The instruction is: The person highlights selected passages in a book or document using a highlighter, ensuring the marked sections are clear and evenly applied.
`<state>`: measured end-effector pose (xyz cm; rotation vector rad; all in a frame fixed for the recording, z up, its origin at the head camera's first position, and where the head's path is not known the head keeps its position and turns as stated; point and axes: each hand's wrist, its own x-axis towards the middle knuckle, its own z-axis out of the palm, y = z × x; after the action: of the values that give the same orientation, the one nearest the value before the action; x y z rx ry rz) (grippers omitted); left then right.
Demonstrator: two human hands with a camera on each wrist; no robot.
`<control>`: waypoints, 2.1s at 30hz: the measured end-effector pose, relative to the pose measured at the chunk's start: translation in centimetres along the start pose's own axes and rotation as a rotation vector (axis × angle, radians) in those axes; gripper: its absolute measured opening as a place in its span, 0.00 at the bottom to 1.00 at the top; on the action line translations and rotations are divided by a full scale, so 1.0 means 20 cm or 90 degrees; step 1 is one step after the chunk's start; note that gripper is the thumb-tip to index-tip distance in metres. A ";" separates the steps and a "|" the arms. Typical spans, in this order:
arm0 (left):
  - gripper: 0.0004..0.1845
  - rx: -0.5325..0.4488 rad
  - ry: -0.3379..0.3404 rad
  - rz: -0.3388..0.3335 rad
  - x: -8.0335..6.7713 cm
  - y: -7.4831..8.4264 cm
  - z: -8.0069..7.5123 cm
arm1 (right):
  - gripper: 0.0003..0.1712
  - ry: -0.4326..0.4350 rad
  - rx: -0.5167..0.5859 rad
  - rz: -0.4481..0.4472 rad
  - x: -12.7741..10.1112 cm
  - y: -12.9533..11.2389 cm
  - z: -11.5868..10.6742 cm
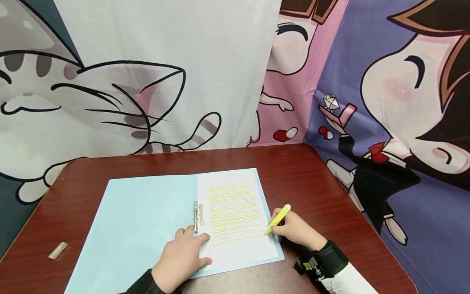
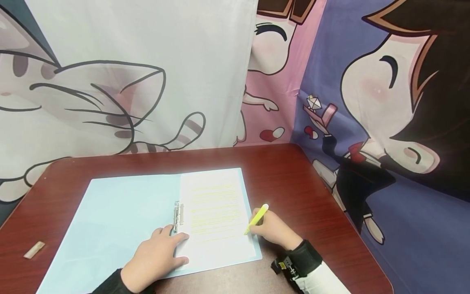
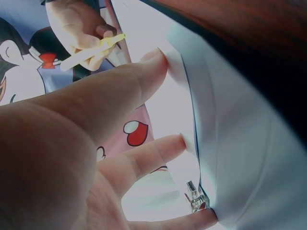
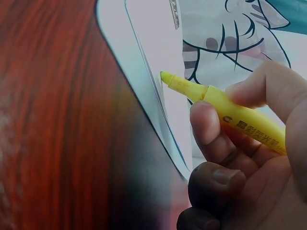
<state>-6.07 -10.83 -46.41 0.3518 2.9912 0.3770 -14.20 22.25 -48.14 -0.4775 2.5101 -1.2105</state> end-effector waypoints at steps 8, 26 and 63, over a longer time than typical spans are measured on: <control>0.30 -0.003 -0.003 -0.004 0.00 0.00 0.01 | 0.04 -0.020 0.043 -0.020 0.00 0.00 -0.02; 0.29 -0.017 0.012 0.023 -0.02 0.00 0.01 | 0.03 -0.058 0.036 -0.044 0.10 -0.16 0.11; 0.29 0.002 0.021 0.021 -0.02 0.01 -0.02 | 0.06 -0.155 -0.005 -0.155 0.29 -0.40 0.46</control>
<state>-5.66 -10.87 -46.02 0.3988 3.0217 0.3851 -14.29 8.66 -47.98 -0.8962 2.2992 -1.1462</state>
